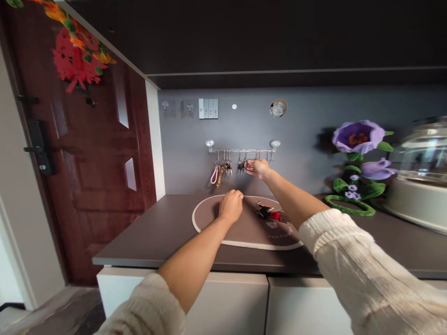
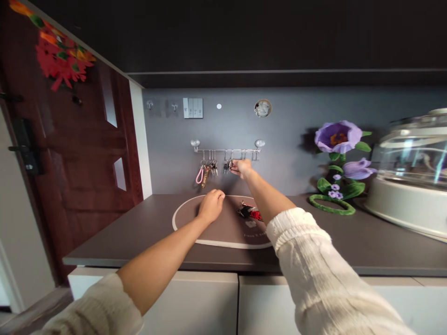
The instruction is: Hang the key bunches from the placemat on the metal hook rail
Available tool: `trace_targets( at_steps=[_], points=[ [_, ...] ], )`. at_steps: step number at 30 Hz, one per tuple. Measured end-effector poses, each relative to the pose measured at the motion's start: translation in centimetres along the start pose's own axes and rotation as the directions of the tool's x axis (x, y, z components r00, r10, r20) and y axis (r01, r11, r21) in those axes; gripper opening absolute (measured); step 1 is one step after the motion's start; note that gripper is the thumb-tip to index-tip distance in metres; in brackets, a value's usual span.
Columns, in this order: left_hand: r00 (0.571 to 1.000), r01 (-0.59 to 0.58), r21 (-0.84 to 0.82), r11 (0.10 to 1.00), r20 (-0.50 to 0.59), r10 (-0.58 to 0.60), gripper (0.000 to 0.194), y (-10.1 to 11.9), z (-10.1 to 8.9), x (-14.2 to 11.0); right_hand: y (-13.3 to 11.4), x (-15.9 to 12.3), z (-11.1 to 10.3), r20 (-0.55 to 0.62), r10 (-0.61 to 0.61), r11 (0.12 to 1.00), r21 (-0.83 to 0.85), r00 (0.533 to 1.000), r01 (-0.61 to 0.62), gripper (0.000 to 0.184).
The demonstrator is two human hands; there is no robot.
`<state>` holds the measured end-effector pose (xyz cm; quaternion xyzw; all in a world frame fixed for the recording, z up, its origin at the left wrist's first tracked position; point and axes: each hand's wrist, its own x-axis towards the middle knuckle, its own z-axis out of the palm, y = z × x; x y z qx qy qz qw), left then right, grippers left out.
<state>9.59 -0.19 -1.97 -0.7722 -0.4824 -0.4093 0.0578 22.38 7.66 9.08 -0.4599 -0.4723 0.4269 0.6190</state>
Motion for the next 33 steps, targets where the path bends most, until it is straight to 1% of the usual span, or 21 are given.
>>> trace_targets(
  at_steps=[5, 9, 14, 19, 25, 29, 33],
  points=[
    [1.000, 0.000, 0.002, 1.000, 0.001, 0.000, 0.024, 0.0, -0.1, 0.0, 0.8, 0.4, -0.1, 0.028, -0.015, 1.000, -0.016, 0.999, 0.015, 0.011],
    [1.000, -0.003, 0.009, 1.000, -0.005, 0.003, 0.024, -0.1, 0.0, 0.0, 1.3, 0.7, 0.0, 0.034, -0.019, 1.000, -0.021, 0.999, 0.020, 0.013],
    [1.000, -0.010, 0.009, 1.000, -0.009, 0.010, 0.023, -0.2, 0.1, 0.0, 1.6, 1.0, -0.1, 0.011, -0.033, 0.998, -0.045, 0.999, 0.033, 0.015],
    [0.999, -0.028, 0.009, 1.000, -0.017, 0.029, 0.023, -0.3, 0.1, 0.0, 1.8, 0.9, -0.4, 0.033, -0.047, 0.998, -0.048, 0.998, 0.048, 0.015],
    [1.000, -0.020, -0.003, 1.000, -0.021, 0.020, 0.022, -0.3, 0.1, 0.0, 2.2, 0.3, -0.9, 0.047, -0.061, 0.995, -0.082, 0.997, 0.065, 0.013],
    [1.000, -0.025, -0.017, 1.000, -0.018, 0.025, 0.023, -0.3, 0.0, 0.1, 2.2, -0.4, -1.4, 0.030, -0.064, 0.991, -0.118, 0.997, 0.067, 0.012],
    [0.999, -0.030, -0.025, 0.999, -0.026, 0.030, 0.022, -0.4, -0.1, 0.0, 1.8, -1.5, -2.1, 0.077, -0.064, 0.989, -0.126, 0.995, 0.073, 0.011]
  ],
)
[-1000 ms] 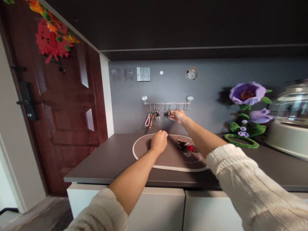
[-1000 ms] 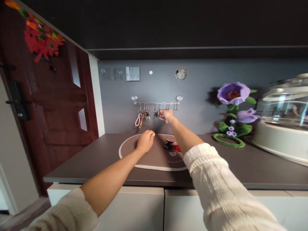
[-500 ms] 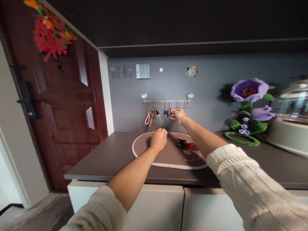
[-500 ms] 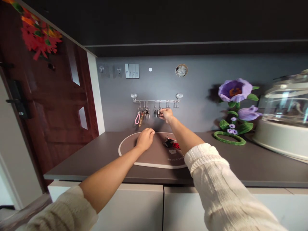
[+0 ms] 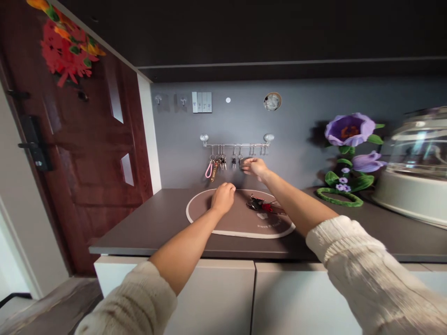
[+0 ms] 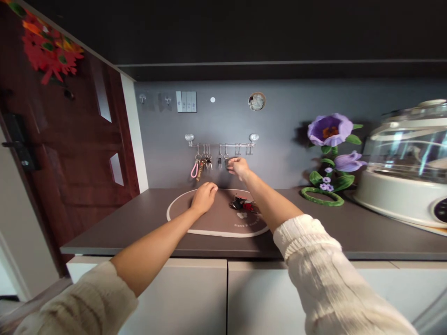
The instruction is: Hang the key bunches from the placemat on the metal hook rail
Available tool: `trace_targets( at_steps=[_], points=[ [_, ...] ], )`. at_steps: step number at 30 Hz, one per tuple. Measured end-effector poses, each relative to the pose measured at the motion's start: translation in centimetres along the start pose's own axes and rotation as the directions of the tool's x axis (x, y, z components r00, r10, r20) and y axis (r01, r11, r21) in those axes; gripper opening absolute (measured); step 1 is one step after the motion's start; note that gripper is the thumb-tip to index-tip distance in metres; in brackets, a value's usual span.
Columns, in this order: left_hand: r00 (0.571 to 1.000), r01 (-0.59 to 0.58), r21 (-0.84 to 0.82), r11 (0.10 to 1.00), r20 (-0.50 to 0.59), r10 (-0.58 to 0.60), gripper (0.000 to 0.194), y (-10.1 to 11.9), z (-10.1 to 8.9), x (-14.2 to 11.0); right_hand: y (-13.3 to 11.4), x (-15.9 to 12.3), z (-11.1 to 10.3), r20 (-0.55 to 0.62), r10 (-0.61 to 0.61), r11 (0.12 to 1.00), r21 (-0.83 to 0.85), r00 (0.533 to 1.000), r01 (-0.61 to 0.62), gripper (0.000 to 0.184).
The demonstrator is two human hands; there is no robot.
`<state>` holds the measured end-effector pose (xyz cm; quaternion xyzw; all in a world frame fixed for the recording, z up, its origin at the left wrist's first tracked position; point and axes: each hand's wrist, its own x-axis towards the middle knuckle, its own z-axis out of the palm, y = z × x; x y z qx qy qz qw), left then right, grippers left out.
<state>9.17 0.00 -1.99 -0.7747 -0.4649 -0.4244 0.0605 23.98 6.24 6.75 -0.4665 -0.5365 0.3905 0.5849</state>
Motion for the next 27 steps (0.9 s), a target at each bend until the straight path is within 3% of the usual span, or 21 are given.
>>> trace_targets(
  at_steps=[7, 15, 27],
  points=[
    [0.999, -0.038, 0.017, 0.999, 0.022, 0.037, 0.025, 0.6, -0.2, -0.3, -0.2, -3.2, -1.3, 0.092, -0.110, 0.994, 0.024, 0.990, 0.108, 0.007],
    [0.998, -0.049, 0.004, 0.999, 0.032, 0.048, 0.025, 1.9, -0.9, -0.8, 0.9, -7.3, -3.3, 0.100, -0.186, 0.982, 0.002, 0.977, 0.187, 0.004],
    [0.999, 0.039, -0.124, 0.992, 0.037, -0.034, 0.017, 4.8, 1.0, 0.5, 4.5, -9.2, -6.5, 0.025, -0.282, 0.943, -0.179, 0.959, 0.282, 0.018]
  ],
)
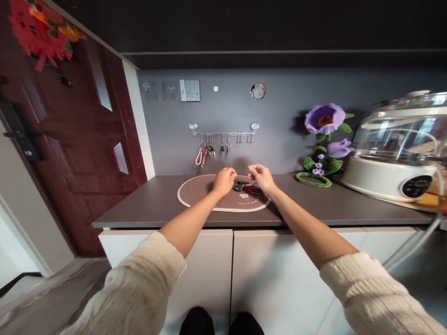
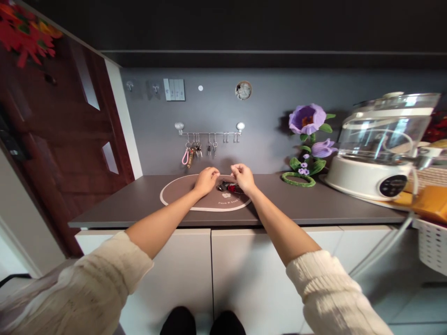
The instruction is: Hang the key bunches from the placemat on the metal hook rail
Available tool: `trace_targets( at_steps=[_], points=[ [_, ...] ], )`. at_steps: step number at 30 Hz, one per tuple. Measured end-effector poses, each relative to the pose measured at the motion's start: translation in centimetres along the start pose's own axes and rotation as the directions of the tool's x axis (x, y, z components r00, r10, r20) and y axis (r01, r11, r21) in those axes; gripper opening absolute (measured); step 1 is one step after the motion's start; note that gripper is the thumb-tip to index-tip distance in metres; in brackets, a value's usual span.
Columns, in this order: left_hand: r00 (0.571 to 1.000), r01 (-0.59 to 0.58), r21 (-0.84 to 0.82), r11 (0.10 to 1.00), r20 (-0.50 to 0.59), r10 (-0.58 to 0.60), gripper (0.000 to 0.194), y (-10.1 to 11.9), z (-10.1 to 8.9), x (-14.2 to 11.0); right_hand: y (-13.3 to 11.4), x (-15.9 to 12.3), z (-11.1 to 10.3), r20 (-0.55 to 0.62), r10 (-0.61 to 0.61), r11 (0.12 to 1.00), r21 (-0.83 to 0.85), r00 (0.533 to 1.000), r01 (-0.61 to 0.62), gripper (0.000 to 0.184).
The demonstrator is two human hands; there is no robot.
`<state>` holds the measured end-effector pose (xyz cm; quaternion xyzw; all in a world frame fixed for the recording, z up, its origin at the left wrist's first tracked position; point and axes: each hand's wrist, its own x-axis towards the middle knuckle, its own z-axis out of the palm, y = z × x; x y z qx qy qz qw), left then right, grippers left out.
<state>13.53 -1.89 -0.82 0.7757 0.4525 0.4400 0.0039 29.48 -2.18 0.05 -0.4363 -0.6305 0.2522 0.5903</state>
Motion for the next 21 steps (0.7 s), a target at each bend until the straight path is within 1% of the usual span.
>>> trace_targets(
  at_steps=[3, 6, 11, 15, 18, 21],
  points=[
    [0.999, 0.040, -0.026, 0.999, 0.009, -0.040, 0.015, 0.3, 0.9, 0.6, 1.2, 0.3, -0.5, -0.004, -0.047, 0.996, -0.080, 0.999, 0.047, 0.022],
    [0.996, 0.089, -0.057, 0.994, 0.000, -0.089, 0.014, 0.1, 1.8, 1.3, 1.7, 0.7, -0.9, -0.016, -0.091, 0.981, -0.171, 0.996, 0.087, 0.023],
    [0.983, 0.181, -0.115, 0.977, -0.006, -0.183, 0.013, -1.4, 2.6, 1.7, 0.6, 0.4, -1.0, -0.020, -0.087, 0.946, -0.317, 0.996, 0.076, 0.020],
    [0.983, 0.183, -0.149, 0.972, -0.007, -0.186, 0.012, -2.5, 2.6, 1.6, 0.1, 0.1, -1.1, -0.021, -0.112, 0.904, -0.417, 0.994, 0.093, 0.015],
    [0.980, 0.197, -0.190, 0.962, 0.005, -0.199, 0.011, -3.0, 2.6, 1.6, 0.5, 0.1, -1.3, -0.008, -0.084, 0.899, -0.432, 0.996, 0.073, 0.009],
    [0.970, 0.241, -0.230, 0.943, 0.032, -0.240, 0.011, -3.0, 2.6, 1.6, 0.8, -0.1, -1.5, 0.014, -0.035, 0.916, -0.398, 0.999, 0.038, 0.005]
  ],
)
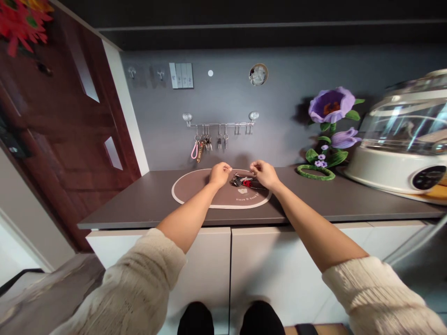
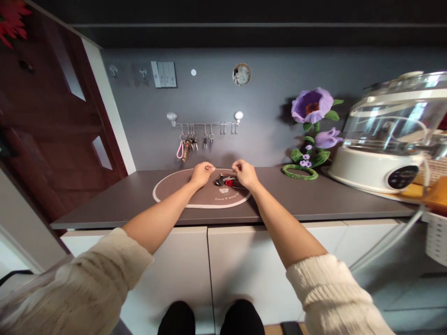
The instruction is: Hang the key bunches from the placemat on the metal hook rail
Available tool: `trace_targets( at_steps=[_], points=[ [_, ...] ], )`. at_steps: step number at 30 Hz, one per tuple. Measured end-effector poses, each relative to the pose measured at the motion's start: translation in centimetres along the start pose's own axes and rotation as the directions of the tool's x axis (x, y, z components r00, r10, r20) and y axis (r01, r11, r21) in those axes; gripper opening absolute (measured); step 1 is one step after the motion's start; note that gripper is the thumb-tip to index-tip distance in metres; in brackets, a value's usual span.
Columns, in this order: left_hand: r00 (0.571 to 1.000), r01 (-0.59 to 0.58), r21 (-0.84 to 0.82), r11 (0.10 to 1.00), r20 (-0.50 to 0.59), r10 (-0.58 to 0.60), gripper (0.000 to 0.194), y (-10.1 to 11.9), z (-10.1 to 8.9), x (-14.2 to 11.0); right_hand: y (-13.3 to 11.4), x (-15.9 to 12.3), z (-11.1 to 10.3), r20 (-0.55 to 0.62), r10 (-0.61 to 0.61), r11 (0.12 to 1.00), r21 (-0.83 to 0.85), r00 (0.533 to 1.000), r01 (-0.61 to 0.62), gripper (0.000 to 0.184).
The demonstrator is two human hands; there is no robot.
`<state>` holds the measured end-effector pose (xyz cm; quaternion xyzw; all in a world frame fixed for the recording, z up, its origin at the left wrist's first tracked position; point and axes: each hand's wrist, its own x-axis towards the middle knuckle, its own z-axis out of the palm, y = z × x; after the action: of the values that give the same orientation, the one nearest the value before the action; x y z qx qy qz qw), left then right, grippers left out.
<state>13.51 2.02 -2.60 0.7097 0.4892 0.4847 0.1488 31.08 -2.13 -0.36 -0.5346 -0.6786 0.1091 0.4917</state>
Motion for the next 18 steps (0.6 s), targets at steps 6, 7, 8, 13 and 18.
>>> trace_targets(
  at_steps=[6, 7, 8, 13, 18],
  points=[
    [0.999, 0.026, -0.033, 0.999, 0.030, -0.025, 0.011, 0.1, 0.0, -0.2, -0.5, -0.8, -0.6, 0.133, 0.000, 1.000, 0.000, 0.991, 0.000, 0.006],
    [0.999, 0.028, -0.036, 0.999, 0.030, -0.027, 0.011, 0.1, 0.0, -0.2, -0.6, -0.9, -0.7, 0.169, -0.003, 1.000, -0.011, 0.986, 0.005, 0.008],
    [0.999, 0.028, -0.038, 0.999, 0.030, -0.027, 0.011, 0.1, -0.1, -0.2, -0.7, -1.0, -0.8, 0.203, -0.007, 1.000, -0.027, 0.979, 0.013, 0.011],
    [0.999, 0.025, -0.038, 0.999, 0.028, -0.024, 0.011, 0.2, -0.1, -0.2, -0.4, -1.1, -0.9, 0.289, -0.066, 0.977, -0.177, 0.955, 0.121, 0.011],
    [1.000, 0.010, -0.070, 0.997, 0.020, -0.009, 0.011, 0.4, -0.2, -0.2, -0.1, -1.0, -0.7, 0.303, -0.119, 0.955, -0.224, 0.946, 0.192, 0.010]
  ],
)
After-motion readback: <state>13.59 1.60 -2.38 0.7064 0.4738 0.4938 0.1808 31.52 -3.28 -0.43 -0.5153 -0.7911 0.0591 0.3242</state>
